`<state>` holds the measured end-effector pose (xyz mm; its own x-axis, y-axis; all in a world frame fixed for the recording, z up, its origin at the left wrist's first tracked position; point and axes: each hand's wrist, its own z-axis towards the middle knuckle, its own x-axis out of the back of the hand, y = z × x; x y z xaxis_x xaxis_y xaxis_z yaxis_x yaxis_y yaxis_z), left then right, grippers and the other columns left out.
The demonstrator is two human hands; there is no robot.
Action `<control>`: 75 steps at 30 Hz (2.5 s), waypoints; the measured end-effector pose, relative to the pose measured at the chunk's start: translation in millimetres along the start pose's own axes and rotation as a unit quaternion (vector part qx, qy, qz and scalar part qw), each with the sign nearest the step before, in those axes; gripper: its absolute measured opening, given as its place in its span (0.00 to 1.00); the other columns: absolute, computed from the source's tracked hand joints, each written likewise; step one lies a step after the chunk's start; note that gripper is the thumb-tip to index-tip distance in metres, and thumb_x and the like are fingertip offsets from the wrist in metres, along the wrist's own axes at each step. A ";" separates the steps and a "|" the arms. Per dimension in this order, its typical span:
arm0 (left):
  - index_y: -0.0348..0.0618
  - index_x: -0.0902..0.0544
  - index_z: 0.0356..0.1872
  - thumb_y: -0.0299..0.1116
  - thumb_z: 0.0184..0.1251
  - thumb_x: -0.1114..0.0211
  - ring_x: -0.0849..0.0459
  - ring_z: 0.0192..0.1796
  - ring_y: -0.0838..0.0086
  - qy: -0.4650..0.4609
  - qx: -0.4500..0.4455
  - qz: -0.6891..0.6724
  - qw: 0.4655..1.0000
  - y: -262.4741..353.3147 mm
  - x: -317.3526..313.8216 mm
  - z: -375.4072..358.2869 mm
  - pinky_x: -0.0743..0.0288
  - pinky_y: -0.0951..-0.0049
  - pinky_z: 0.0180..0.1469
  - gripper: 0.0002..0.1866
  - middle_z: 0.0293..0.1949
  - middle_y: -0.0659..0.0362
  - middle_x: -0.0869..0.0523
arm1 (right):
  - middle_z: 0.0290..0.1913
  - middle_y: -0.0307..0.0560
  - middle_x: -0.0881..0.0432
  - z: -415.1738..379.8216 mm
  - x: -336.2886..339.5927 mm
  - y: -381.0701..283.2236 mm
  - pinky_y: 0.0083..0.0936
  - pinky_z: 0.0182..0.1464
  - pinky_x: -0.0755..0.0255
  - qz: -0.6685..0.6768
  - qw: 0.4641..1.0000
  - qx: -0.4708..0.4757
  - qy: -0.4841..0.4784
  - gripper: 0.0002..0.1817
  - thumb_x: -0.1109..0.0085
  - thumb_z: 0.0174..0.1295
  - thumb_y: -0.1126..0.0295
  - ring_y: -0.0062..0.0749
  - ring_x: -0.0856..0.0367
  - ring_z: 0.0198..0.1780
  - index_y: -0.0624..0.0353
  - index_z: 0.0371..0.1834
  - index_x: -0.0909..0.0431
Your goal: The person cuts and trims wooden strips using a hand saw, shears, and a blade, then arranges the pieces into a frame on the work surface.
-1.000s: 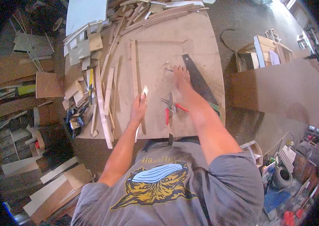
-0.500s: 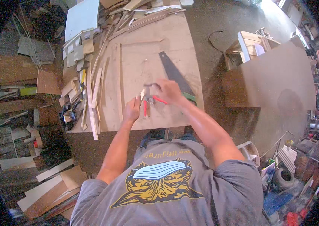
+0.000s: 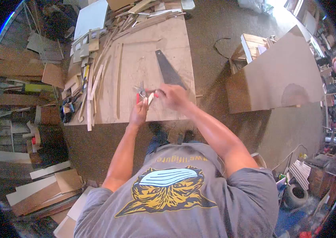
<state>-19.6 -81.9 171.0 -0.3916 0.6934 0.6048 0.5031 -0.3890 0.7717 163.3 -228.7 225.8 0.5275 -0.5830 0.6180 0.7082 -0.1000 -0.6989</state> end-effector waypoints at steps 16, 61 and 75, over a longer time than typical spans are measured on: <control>0.34 0.24 0.32 0.56 0.85 0.50 0.29 0.32 0.71 -0.127 0.004 -0.066 0.990 20.8 12.0 -25.2 0.33 0.61 0.37 0.31 0.24 0.58 0.28 | 0.36 0.52 0.12 -45.1 2.6 0.3 0.50 0.39 0.21 -0.028 0.999 0.009 -0.018 0.09 0.40 0.72 0.59 0.55 0.12 0.39 0.50 0.41 0.15; 0.52 0.34 0.25 0.58 0.87 0.55 0.40 0.22 0.84 -0.236 0.018 -0.376 0.896 24.6 46.8 -50.0 0.48 0.76 0.24 0.28 0.21 0.71 0.36 | 0.27 0.55 0.18 -38.2 -10.2 -85.2 0.44 0.32 0.25 -0.075 0.977 -0.151 0.128 0.10 0.44 0.78 0.62 0.51 0.15 0.30 0.56 0.44 0.22; 0.42 0.22 0.39 0.58 0.84 0.44 0.31 0.19 0.83 -0.323 -0.028 -0.228 0.918 1.0 144.8 -61.9 0.39 0.75 0.21 0.26 0.22 0.67 0.27 | 0.29 0.34 0.22 -11.5 -63.7 -134.7 0.24 0.27 0.33 0.364 0.864 -0.320 0.136 0.11 0.39 0.77 0.62 0.17 0.25 0.27 0.57 0.39 0.21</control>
<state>-123.6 -19.4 271.6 -0.0037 0.9999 -0.0122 0.3537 0.0128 0.9353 28.9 -187.3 276.5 0.5329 -0.8382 -0.1160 -0.2158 -0.0021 -0.9764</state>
